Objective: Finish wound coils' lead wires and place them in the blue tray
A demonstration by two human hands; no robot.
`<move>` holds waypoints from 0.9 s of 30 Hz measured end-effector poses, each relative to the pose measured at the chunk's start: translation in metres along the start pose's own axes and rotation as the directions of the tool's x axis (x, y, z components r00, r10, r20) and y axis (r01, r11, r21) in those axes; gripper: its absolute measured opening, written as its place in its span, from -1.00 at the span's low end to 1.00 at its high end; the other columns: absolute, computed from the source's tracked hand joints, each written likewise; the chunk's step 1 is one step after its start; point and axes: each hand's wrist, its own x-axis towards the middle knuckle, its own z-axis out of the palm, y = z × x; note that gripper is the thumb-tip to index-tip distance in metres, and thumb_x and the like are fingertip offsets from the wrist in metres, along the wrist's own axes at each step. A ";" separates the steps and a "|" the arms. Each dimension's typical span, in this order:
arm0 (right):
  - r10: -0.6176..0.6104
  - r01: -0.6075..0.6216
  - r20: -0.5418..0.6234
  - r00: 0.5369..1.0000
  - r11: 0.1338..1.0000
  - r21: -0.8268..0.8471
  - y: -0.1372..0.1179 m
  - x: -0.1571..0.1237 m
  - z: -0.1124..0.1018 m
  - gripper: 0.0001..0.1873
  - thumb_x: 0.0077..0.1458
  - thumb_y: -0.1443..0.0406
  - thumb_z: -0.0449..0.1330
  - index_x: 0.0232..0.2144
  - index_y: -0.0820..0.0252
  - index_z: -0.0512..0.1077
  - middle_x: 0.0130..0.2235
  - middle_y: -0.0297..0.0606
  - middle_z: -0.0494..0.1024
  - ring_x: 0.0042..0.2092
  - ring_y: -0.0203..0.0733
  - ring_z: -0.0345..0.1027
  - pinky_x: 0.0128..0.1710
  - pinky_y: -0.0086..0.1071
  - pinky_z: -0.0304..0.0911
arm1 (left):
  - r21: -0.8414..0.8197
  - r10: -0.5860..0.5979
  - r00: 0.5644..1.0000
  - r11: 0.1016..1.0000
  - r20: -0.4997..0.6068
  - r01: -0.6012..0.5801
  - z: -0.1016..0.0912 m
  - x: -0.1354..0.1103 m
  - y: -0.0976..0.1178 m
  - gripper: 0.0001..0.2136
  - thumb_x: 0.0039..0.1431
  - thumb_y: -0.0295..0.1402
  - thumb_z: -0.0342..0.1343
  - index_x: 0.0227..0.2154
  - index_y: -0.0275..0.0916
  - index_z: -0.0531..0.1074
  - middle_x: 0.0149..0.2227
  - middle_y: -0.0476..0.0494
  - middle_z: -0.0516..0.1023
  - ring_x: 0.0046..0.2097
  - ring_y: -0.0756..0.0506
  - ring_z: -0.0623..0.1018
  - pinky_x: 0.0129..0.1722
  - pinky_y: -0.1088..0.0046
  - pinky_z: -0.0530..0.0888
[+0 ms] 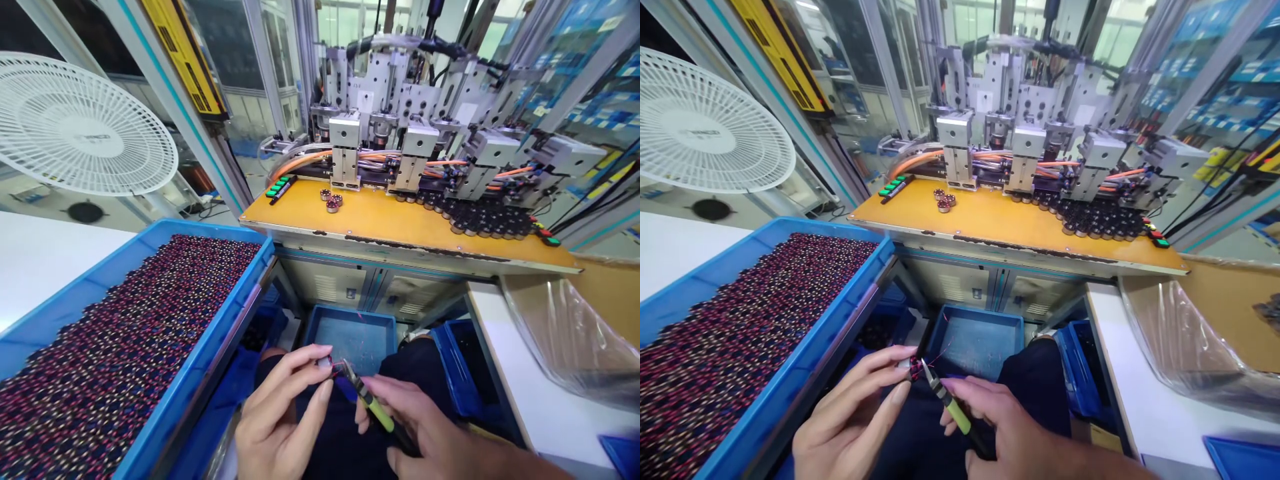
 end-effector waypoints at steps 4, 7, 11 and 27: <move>-0.014 0.015 -0.016 1.000 0.999 0.039 -0.001 0.001 0.002 -0.23 0.07 0.47 0.10 0.34 0.14 0.15 -0.11 -0.09 0.50 -0.15 -0.21 0.44 -0.04 -0.22 0.39 | -0.008 0.006 1.000 1.000 0.001 -0.006 0.001 0.000 -0.001 -0.70 0.16 -0.66 0.17 -0.10 -0.22 0.54 -0.04 -0.14 0.61 -0.04 -0.03 0.63 -0.03 0.53 0.58; 0.012 -0.012 0.002 1.000 0.997 0.078 -0.005 0.004 0.001 -0.24 0.08 0.47 0.11 0.33 0.12 0.17 -0.14 -0.12 0.47 -0.25 -0.28 0.40 -0.20 -0.33 0.40 | -0.013 -0.003 1.000 1.000 0.004 0.003 0.001 0.000 0.000 -0.70 0.15 -0.66 0.18 -0.10 -0.22 0.54 -0.03 -0.14 0.60 -0.03 -0.02 0.62 -0.01 0.54 0.57; 0.085 -0.085 0.010 0.996 0.993 0.086 -0.009 0.007 0.002 -0.33 0.02 0.45 0.14 0.23 0.17 0.33 -0.22 -0.19 0.43 -0.32 -0.33 0.33 -0.29 -0.41 0.33 | -0.017 -0.011 1.000 1.000 0.000 0.011 0.002 0.001 0.001 -0.70 0.15 -0.67 0.17 -0.12 -0.21 0.54 -0.04 -0.12 0.61 -0.04 -0.01 0.63 0.00 0.55 0.56; 0.259 -0.256 -0.122 0.958 0.966 0.038 -0.015 0.000 -0.005 -0.47 0.12 0.38 0.17 0.16 0.22 0.38 -0.24 -0.20 0.44 -0.26 -0.30 0.35 -0.16 -0.39 0.36 | -0.257 -0.062 0.998 0.965 -0.002 0.059 -0.002 -0.002 -0.009 -0.69 0.09 -0.65 0.24 -0.16 -0.16 0.49 -0.09 -0.14 0.57 -0.06 -0.09 0.64 -0.08 0.42 0.63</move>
